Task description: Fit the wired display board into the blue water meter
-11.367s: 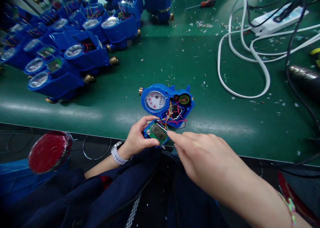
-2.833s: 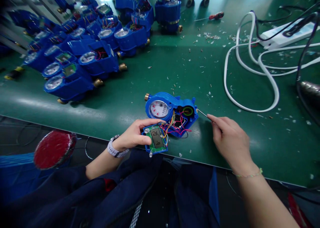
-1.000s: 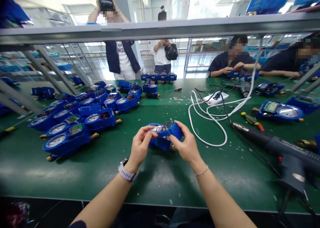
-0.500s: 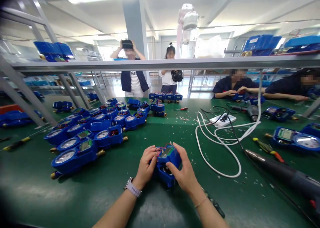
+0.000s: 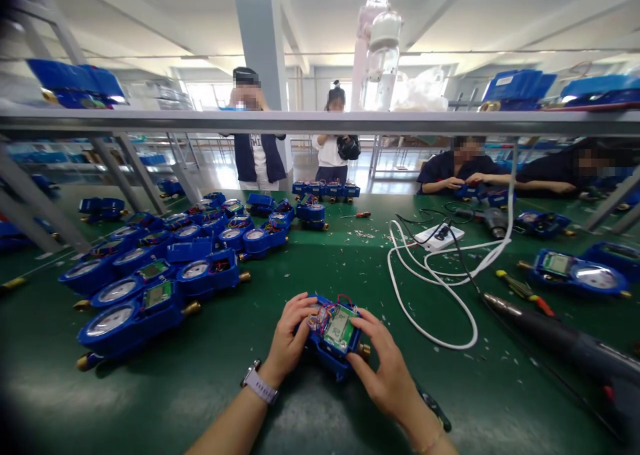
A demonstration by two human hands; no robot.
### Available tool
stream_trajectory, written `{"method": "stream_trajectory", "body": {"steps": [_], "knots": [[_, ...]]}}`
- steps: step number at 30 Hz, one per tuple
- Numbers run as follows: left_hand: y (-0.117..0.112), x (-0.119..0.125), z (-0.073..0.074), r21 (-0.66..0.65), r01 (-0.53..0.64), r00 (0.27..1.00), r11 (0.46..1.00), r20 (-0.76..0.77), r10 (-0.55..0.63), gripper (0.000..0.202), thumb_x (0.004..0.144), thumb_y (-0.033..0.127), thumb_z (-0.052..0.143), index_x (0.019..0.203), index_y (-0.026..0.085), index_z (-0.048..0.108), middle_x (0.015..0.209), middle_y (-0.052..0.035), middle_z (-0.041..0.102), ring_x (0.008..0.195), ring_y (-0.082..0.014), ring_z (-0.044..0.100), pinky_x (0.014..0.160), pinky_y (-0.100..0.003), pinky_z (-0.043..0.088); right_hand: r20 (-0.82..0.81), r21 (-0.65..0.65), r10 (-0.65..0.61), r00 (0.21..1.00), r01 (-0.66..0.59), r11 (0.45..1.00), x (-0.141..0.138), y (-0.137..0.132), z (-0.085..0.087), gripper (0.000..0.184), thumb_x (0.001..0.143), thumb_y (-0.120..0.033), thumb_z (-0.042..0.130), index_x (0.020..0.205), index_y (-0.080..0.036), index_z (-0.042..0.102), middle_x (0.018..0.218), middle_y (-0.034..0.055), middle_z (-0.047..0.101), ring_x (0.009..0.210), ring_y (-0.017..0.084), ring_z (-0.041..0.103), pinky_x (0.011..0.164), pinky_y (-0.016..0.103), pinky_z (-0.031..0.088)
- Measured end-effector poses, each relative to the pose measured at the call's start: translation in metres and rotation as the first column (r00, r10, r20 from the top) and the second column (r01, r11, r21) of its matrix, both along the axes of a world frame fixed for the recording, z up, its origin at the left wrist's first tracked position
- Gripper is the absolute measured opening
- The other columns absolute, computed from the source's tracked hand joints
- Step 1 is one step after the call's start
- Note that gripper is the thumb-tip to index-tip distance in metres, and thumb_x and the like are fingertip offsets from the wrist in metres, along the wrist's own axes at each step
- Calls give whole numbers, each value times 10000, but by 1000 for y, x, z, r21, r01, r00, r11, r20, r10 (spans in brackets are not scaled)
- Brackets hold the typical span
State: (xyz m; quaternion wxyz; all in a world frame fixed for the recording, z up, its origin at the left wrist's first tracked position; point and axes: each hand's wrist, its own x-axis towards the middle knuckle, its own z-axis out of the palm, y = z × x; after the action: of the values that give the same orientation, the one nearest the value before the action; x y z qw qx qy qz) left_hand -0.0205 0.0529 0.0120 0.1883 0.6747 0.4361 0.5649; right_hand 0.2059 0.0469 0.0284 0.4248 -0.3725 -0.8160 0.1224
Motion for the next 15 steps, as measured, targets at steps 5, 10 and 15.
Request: {"method": "stream_trajectory", "body": {"steps": [5, 10, 15], "knots": [[0, 0, 0, 8, 1, 1000, 1000, -24, -1, 234, 916, 250, 468, 1023, 229, 675, 1168, -83, 655, 1237, -256, 466, 1068, -504, 327, 114, -65, 73, 991, -66, 996, 10, 1, 12, 416, 893, -298, 552, 1306, -273, 506, 1364, 107, 504, 1279, 293, 449, 1073, 570, 337], [-1, 0, -8, -1, -8, 999, 1000, 32, 8, 304, 927, 260, 433, 1194, 214, 571, 1293, -105, 565, 1273, -246, 446, 1089, -457, 323, 44, -182, 111, 993, -102, 978, 13, -12, -8, 587, 879, -376, 582, 1424, -291, 382, 1507, 99, 311, 1385, 306, 283, 1106, 544, 288], [4, -2, -14, -219, -31, 987, 975, 145, 64, 447, 939, 376, 404, 1341, 183, 433, 1381, -124, 492, 1277, -254, 460, 1088, -421, 328, -191, -410, -123, 974, 35, 912, -10, -32, -41, 1045, 745, -350, 726, 1513, -282, 21, 1555, 126, 184, 1392, 297, 272, 1109, 525, 282]]}}
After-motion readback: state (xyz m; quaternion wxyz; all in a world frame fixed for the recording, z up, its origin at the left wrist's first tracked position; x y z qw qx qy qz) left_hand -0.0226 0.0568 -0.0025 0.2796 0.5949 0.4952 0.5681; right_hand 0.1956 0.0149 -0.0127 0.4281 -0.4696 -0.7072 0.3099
